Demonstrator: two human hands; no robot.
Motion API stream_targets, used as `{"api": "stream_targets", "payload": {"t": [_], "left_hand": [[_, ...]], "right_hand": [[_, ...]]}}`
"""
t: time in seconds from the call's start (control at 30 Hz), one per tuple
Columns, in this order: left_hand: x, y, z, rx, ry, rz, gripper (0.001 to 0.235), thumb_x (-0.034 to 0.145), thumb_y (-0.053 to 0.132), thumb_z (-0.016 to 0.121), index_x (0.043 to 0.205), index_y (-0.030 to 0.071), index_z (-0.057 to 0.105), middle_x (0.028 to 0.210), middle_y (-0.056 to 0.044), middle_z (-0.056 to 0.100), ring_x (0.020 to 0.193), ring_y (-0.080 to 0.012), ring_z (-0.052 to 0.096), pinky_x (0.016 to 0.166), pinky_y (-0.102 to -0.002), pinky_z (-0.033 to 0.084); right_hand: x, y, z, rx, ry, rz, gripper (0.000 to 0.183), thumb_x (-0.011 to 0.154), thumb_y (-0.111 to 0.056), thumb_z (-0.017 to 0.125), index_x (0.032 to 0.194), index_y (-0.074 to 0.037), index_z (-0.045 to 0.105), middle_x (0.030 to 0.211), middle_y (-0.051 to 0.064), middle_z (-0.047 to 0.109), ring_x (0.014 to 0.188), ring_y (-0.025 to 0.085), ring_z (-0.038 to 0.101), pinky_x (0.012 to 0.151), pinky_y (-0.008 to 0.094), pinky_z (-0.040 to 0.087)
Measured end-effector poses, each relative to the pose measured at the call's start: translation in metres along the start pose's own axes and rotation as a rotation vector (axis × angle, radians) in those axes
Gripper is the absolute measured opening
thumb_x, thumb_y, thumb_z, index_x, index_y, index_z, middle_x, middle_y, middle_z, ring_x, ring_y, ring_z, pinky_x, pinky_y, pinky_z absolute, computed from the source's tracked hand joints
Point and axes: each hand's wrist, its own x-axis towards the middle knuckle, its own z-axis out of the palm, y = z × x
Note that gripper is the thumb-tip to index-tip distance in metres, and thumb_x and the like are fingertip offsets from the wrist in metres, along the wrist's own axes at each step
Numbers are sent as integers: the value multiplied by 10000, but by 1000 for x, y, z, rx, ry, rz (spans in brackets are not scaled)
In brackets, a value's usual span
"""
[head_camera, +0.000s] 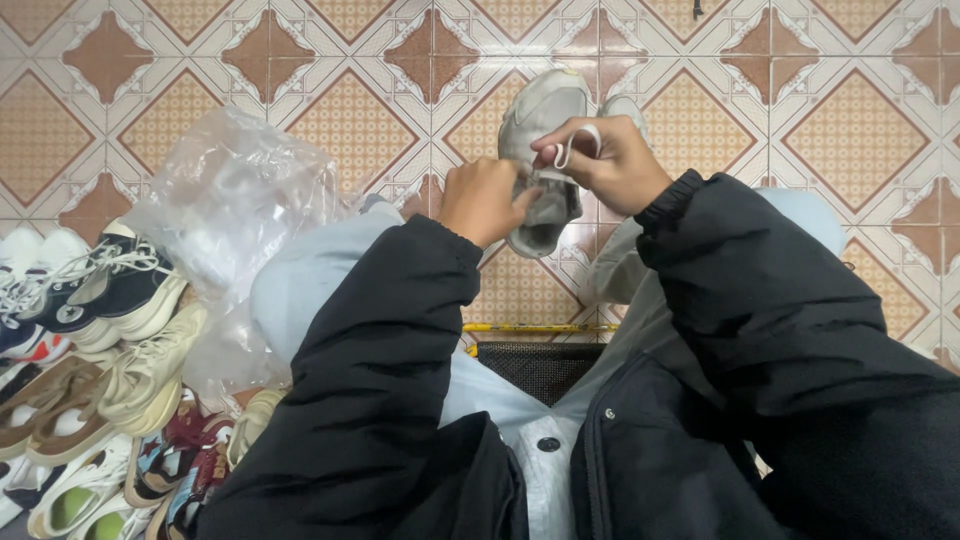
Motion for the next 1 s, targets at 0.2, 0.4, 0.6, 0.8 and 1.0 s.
{"api": "stream_targets", "payload": {"t": [0.2, 0.4, 0.6, 0.8, 1.0], "left_hand": [[7, -3, 10, -66, 55, -58, 265, 945, 360, 644, 928, 138, 788, 758, -163, 746, 803, -447, 757, 710, -557, 597], [13, -10, 23, -47, 112, -25, 267, 942, 337, 605, 871, 130, 758, 719, -175, 719, 765, -462, 745, 679, -573, 586], [16, -15, 18, -1, 299, 25, 251, 949, 249, 582, 805, 100, 723, 638, -116, 677, 655, -399, 740, 606, -494, 593], [11, -7, -4, 7, 540, 88, 254, 946, 231, 627, 760, 67, 681, 636, -138, 655, 644, -413, 727, 520, -517, 577], [-2, 5, -24, -66, 739, 181, 98, 905, 181, 676, 813, 145, 672, 694, -2, 646, 578, -254, 701, 511, -410, 564]], "right_hand": [[1, 4, -4, 116, 20, -48, 77, 992, -42, 748, 1059, -28, 783, 549, 48, 578, 489, 59, 499, 519, 167, 411], [0, 0, -2, 130, 12, -67, 90, 984, -27, 747, 1065, -10, 781, 553, 65, 576, 503, 65, 518, 509, 164, 403], [3, 10, -8, 101, 72, -78, 92, 1013, -49, 743, 1085, -17, 791, 635, 77, 642, 526, 49, 536, 505, 164, 428], [4, 12, -10, -143, 93, -75, 210, 1010, -119, 759, 1218, -106, 782, 802, 48, 739, 644, 52, 518, 566, 181, 416], [1, 18, -7, -330, 11, -70, 416, 930, -164, 837, 1321, -93, 713, 880, 108, 746, 697, 192, 582, 631, 283, 488]]}}
